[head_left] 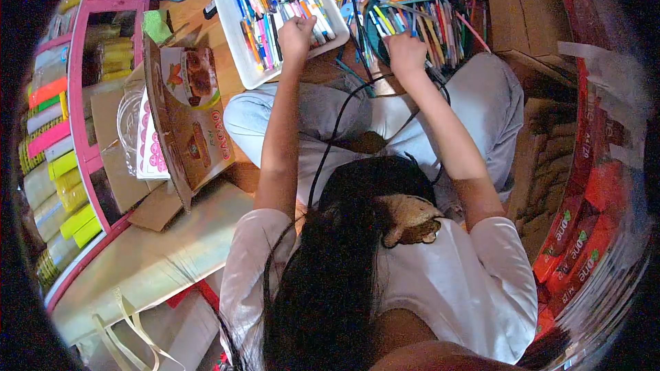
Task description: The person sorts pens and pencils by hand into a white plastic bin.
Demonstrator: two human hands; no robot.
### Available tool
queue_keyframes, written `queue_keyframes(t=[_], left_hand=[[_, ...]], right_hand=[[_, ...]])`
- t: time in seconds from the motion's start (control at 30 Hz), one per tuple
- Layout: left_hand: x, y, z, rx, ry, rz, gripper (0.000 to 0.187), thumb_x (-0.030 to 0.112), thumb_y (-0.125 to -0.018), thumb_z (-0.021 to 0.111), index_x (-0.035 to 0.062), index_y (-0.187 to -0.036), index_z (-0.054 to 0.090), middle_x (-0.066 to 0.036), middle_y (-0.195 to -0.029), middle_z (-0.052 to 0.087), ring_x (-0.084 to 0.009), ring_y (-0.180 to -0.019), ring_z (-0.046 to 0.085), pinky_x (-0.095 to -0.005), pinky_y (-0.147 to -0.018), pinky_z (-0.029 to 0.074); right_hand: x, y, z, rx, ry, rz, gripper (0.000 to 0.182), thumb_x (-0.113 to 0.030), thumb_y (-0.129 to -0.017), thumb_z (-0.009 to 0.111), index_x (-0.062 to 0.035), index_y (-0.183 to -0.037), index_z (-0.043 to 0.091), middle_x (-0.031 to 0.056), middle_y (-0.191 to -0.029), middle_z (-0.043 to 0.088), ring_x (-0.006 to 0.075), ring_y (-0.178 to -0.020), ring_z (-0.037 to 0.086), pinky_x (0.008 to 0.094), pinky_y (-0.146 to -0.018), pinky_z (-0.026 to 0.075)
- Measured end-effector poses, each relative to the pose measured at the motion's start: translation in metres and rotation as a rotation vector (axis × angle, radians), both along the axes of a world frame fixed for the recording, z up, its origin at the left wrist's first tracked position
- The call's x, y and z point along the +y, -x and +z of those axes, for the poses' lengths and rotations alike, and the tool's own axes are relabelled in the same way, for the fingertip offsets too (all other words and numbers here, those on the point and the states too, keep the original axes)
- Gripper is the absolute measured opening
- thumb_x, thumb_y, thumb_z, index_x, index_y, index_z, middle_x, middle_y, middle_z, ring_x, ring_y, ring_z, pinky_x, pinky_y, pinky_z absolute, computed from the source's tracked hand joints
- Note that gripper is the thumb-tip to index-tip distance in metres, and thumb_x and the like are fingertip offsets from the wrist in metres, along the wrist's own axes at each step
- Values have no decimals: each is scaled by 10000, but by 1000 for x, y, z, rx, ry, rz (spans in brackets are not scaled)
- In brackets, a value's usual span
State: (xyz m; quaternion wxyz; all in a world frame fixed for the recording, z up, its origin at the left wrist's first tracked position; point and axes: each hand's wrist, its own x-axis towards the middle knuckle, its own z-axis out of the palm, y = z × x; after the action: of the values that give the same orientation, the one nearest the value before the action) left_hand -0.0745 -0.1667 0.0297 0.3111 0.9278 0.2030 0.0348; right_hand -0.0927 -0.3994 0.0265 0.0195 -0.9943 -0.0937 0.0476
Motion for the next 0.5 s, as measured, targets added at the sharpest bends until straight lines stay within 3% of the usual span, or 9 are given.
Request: queue_keyframes(t=[0.07, 0.1, 0.13, 0.17, 0.27, 0.33, 0.37, 0.47, 0.5], left_hand=[[1, 5, 0, -42, 64, 10, 378, 356, -750, 633, -13, -831, 634, -157, -725, 635, -266, -686, 626, -348, -652, 472], [-2, 11, 7, -56, 126, 12, 374, 353, -756, 627, -10, -843, 636, -158, -742, 637, -259, -699, 627, -342, -656, 471], [-6, 14, 11, -70, 188, 14, 369, 351, -762, 622, -6, -856, 638, -159, -758, 638, -253, -712, 628, -337, -660, 471], [-7, 16, 3, -24, 361, 6, 314, 306, -786, 611, 9, -883, 642, -140, -789, 646, -211, -723, 627, -308, -671, 473], [-34, 31, 7, -234, 558, -354, 260, 248, -804, 604, 15, -912, 643, -121, -818, 651, -163, -738, 620, -286, -676, 475], [-67, 42, 48, -21, 542, -411, 255, 210, -830, 584, 1, -973, 615, -74, -843, 649, -128, -733, 588, -278, -707, 473], [-75, 44, 39, -73, 647, -449, 299, 243, -809, 609, -5, -975, 619, -86, -828, 654, -131, -712, 589, -285, -694, 475], [-80, 42, 53, 192, 459, -416, 319, 279, -790, 630, -8, -928, 638, -78, -779, 654, -128, -686, 587, -284, -668, 475], [-74, 40, 48, 198, 503, -431, 322, 295, -779, 640, -4, -897, 651, -75, -737, 651, -125, -659, 587, -278, -636, 475]], right_hand=[[-8, -4, 13, 99, -123, -16, 314, -313, -857, 458, -92, -759, 659, 127, -749, 626, 288, -695, 631, 385, -559, 498], [-15, -3, 16, 26, -210, 23, 314, -314, -855, 462, -91, -750, 657, 140, -712, 622, 299, -692, 630, 410, -572, 497], [-17, -6, 20, 90, -231, -80, 293, -306, -837, 504, -66, -754, 650, 162, -731, 618, 320, -708, 622, 421, -597, 493], [-24, -9, 24, 85, -366, -21, 278, -301, -823, 533, -50, -779, 647, 172, -752, 618, 327, -725, 617, 420, -619, 489], [-30, -15, 38, 152, -787, 42, 262, -236, -783, 606, -11, -919, 619, 187, -809, 621, 345, -755, 598, 399, -694, 458], [-22, -18, 39, 203, -1022, 121, 262, -216, -786, 612, 12, -916, 610, 151, -753, 633, 265, -685, 619, 349, -639, 468], [-18, -18, 45, 404, -1139, 73, 278, -217, -794, 614, 32, -916, 604, 107, -701, 633, 163, -616, 611, 278, -580, 464], [-15, -19, 24, 445, -1233, 48, 277, -216, -801, 614, 36, -915, 604, 84, -667, 626, 106, -573, 593, 234, -543, 451], [-16, -21, 22, 446, -1239, 21, 291, -236, -802, 610, 32, -914, 607, 84, -666, 626, 109, -574, 596, 237, -544, 452]])
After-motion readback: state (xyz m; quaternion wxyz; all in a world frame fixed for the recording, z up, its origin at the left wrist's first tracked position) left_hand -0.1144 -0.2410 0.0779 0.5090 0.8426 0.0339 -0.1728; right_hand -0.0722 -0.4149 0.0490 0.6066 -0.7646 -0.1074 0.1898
